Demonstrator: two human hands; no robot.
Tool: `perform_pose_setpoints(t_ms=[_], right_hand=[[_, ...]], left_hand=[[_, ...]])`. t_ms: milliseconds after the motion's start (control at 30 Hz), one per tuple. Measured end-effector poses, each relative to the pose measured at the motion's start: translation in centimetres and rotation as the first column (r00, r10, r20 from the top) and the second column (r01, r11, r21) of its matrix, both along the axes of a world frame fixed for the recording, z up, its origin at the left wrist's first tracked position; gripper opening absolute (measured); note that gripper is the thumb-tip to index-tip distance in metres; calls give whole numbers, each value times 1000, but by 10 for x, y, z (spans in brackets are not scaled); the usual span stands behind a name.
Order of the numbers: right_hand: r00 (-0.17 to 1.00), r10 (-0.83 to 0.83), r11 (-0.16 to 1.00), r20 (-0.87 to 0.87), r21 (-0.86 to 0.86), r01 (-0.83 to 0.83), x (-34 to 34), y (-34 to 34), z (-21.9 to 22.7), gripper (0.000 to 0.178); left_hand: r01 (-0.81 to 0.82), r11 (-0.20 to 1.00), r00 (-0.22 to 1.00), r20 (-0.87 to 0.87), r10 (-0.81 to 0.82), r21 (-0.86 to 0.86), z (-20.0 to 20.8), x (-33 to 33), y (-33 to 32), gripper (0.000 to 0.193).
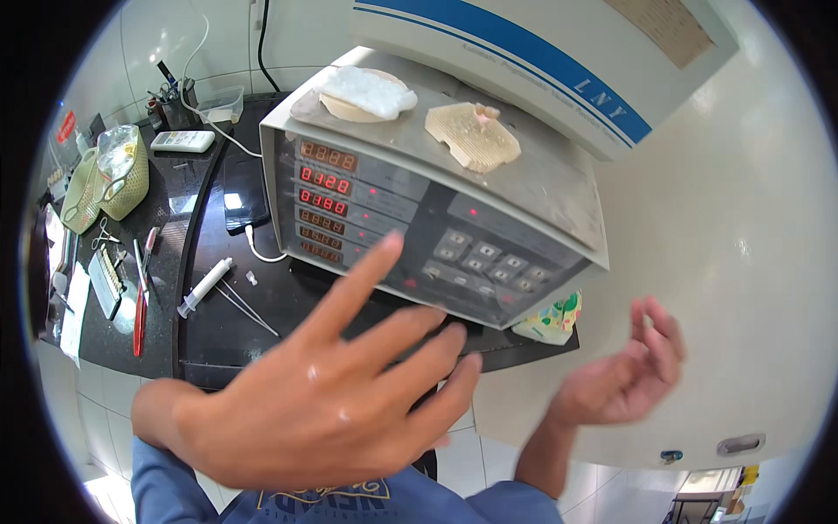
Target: Applying material to a dental model and cleaning a prosthetic component at a lab bench.
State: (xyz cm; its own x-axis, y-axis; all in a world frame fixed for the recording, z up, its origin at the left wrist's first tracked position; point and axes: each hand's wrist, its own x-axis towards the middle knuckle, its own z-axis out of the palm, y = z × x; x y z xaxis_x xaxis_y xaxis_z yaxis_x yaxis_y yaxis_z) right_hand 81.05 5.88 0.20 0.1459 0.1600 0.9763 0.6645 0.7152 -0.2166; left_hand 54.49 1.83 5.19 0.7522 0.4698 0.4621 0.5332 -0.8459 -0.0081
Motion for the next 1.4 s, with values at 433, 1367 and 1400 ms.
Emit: perform_pose_setpoints(t_ms=[433,1367,1400], right_hand=[[850,118,900,-513,-307,-310,-40,49,-89,46],[990,-101,963,-101,-259,72,-47,-2,-110,42],[990,-139,967,-32,-222,128,-49,-3,-112,38]], left_hand=[[-74,443,991,-117,-70,-894,-155,-62,-93,55],[-832,-38,7,-80,997,-553,-430,-211,-242,73],[-829,-41,4,-81,997,-557,-433,-211,-240,73]])
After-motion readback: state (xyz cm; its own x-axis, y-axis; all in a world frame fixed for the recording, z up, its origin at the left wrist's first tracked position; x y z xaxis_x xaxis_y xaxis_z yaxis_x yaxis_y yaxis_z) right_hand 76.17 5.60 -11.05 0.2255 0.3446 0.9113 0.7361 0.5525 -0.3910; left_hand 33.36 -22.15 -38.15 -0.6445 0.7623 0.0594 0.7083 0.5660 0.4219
